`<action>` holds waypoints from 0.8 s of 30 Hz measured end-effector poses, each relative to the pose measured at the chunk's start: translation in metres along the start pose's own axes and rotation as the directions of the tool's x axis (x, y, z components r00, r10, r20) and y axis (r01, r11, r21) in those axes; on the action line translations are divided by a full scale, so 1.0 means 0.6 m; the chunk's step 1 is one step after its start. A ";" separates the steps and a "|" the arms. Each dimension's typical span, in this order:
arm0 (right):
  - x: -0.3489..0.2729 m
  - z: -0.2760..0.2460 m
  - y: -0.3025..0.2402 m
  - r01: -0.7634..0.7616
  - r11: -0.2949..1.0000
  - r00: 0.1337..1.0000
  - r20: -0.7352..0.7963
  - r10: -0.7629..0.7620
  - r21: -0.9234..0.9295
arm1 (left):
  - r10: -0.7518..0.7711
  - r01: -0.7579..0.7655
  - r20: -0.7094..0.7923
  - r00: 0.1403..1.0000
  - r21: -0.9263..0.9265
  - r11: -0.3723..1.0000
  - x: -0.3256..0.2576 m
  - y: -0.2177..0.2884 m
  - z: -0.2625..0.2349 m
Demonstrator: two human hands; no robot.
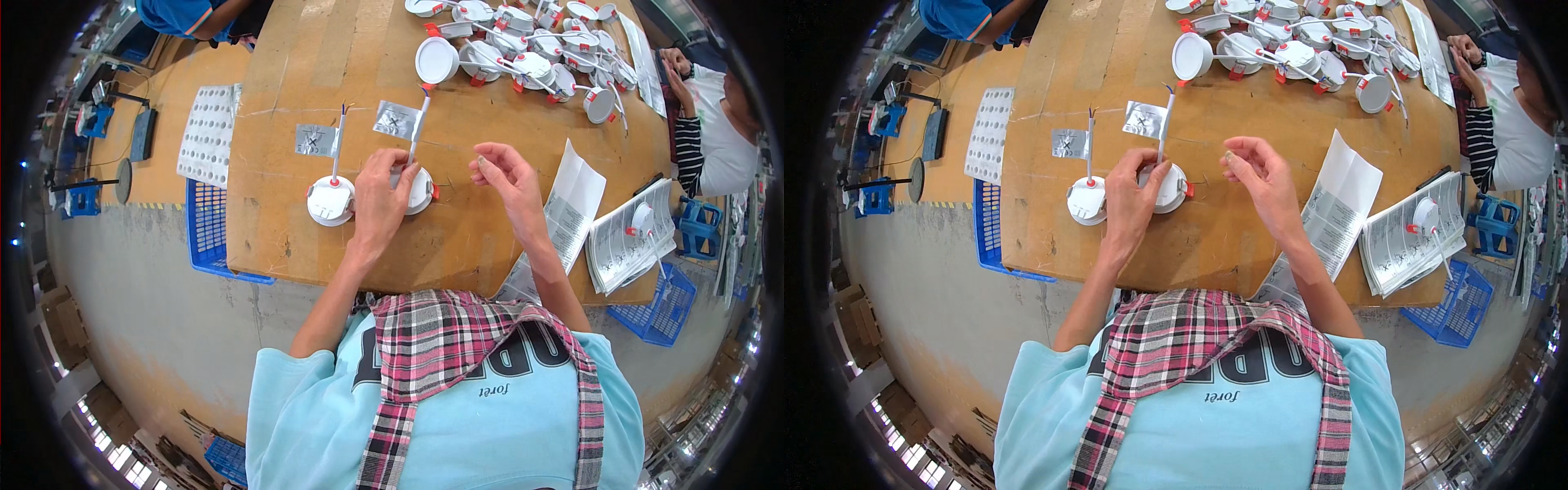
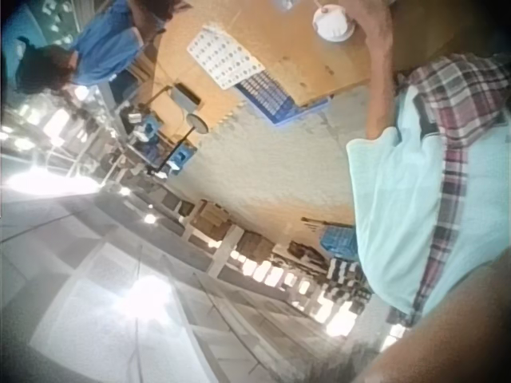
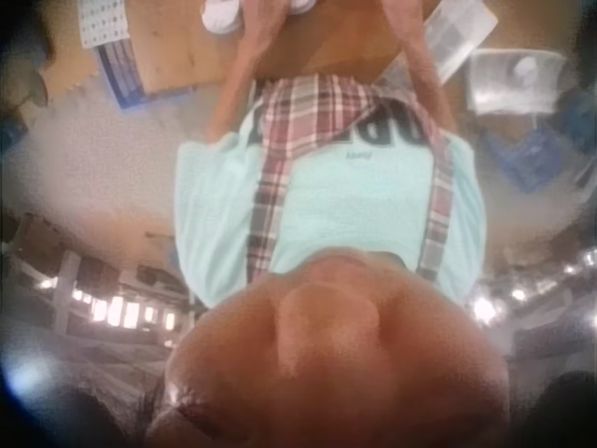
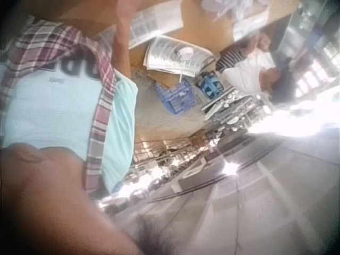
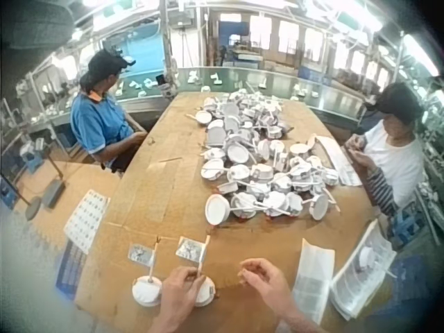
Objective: The person peels adhesive labels from a backing sheet and attaches them around the wires of round light fixtures by hand.
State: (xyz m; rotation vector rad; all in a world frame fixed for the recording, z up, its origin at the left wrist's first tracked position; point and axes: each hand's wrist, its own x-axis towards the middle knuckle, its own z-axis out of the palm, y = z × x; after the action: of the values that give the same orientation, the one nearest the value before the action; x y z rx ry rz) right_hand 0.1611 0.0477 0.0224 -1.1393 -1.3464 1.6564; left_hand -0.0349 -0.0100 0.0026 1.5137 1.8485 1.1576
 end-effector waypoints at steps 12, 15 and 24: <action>0.004 -0.002 -0.024 0.116 0.993 0.987 -0.107 -0.118 -0.028 | 0.098 0.712 0.707 0.701 -0.685 -0.153 -0.007 0.038 -0.014; 0.006 0.000 -0.042 0.049 0.988 0.998 -0.045 -0.043 0.149 | 0.132 0.739 0.748 0.650 -0.582 -0.339 -0.014 0.042 -0.004; -0.015 -0.004 -0.058 0.032 0.991 0.997 0.060 -0.040 0.134 | 0.393 0.755 0.645 0.655 -0.564 -0.334 -0.026 0.014 0.022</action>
State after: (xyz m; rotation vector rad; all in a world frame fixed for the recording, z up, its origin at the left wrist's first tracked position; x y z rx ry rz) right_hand 0.1664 0.0478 0.0579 -0.9881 -1.2675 1.7407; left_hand -0.0155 -0.0207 0.0007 0.1553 -0.0151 0.9918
